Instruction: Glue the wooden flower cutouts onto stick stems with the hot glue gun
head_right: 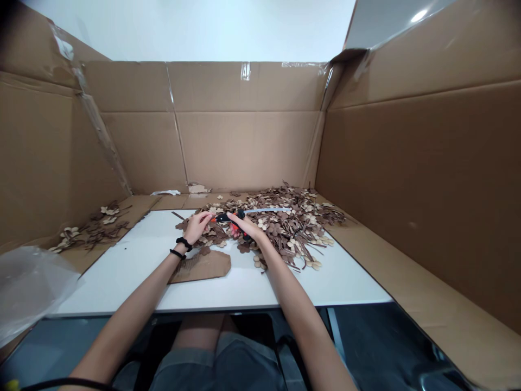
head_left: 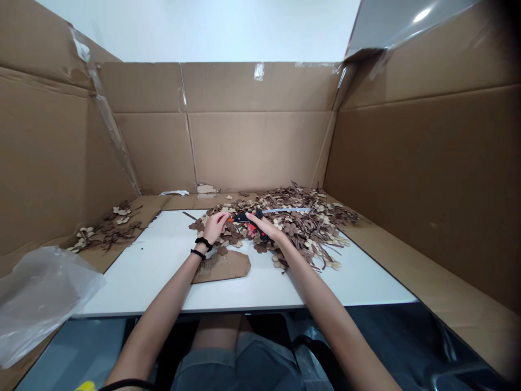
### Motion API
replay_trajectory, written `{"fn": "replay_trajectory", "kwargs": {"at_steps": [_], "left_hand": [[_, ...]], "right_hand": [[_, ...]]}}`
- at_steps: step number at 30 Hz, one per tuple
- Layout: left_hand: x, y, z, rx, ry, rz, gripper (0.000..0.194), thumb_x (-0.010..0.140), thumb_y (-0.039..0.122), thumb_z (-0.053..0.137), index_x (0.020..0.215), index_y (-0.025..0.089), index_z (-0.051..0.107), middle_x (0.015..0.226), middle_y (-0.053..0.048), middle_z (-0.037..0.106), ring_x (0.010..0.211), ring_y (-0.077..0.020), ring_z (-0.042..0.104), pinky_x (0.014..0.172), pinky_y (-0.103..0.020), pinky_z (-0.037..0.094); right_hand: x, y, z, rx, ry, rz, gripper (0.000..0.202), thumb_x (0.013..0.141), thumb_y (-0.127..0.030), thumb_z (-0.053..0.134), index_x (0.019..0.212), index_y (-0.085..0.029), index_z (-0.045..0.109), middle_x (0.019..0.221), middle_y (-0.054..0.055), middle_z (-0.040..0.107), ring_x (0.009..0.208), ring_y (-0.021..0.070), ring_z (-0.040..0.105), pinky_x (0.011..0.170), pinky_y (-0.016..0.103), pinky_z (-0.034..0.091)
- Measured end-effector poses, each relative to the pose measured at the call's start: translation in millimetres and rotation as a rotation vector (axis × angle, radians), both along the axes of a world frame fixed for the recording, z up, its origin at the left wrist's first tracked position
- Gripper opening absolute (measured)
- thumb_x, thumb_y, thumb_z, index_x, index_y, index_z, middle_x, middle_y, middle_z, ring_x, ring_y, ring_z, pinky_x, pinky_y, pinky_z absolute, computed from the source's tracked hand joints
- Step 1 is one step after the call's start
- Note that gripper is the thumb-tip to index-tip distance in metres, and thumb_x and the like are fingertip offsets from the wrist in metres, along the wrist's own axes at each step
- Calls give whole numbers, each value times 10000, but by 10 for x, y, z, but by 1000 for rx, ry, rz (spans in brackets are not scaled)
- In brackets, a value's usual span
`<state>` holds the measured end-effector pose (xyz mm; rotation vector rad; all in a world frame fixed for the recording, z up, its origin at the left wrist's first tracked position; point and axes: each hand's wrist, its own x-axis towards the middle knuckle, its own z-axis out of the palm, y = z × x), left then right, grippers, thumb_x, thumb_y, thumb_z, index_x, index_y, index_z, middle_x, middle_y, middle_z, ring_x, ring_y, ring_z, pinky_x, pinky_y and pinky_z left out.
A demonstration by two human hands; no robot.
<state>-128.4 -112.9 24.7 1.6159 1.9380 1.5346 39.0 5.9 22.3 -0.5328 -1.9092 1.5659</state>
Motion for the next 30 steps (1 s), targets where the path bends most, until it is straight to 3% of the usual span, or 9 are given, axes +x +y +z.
{"fn": "replay_trajectory", "kwargs": {"at_steps": [13, 25, 30], "left_hand": [[-101, 106, -161, 22, -36, 7, 322, 866, 359, 462, 972, 158, 690, 794, -38, 691, 456, -109, 469, 488, -232, 385], [-1, 9, -37, 25, -22, 7, 339, 869, 406, 487, 923, 150, 703, 813, -47, 698, 472, -112, 465, 478, -233, 370], [6, 9, -39, 112, 16, 35, 320, 902, 376, 464, 988, 176, 698, 938, -75, 703, 600, -145, 547, 581, -254, 432]], "right_hand": [[29, -50, 45, 93, -87, 32, 552, 740, -698, 540, 456, -224, 532, 409, -6, 510, 421, 140, 457, 487, 293, 418], [-5, 79, -37, 247, -143, 18, 546, 812, -665, 456, 488, -226, 462, 456, -17, 487, 444, 138, 440, 546, 305, 404], [38, 56, 17, 309, -176, -39, 415, 749, -582, 603, 574, -210, 542, 490, -11, 514, 457, 149, 449, 498, 299, 388]]}}
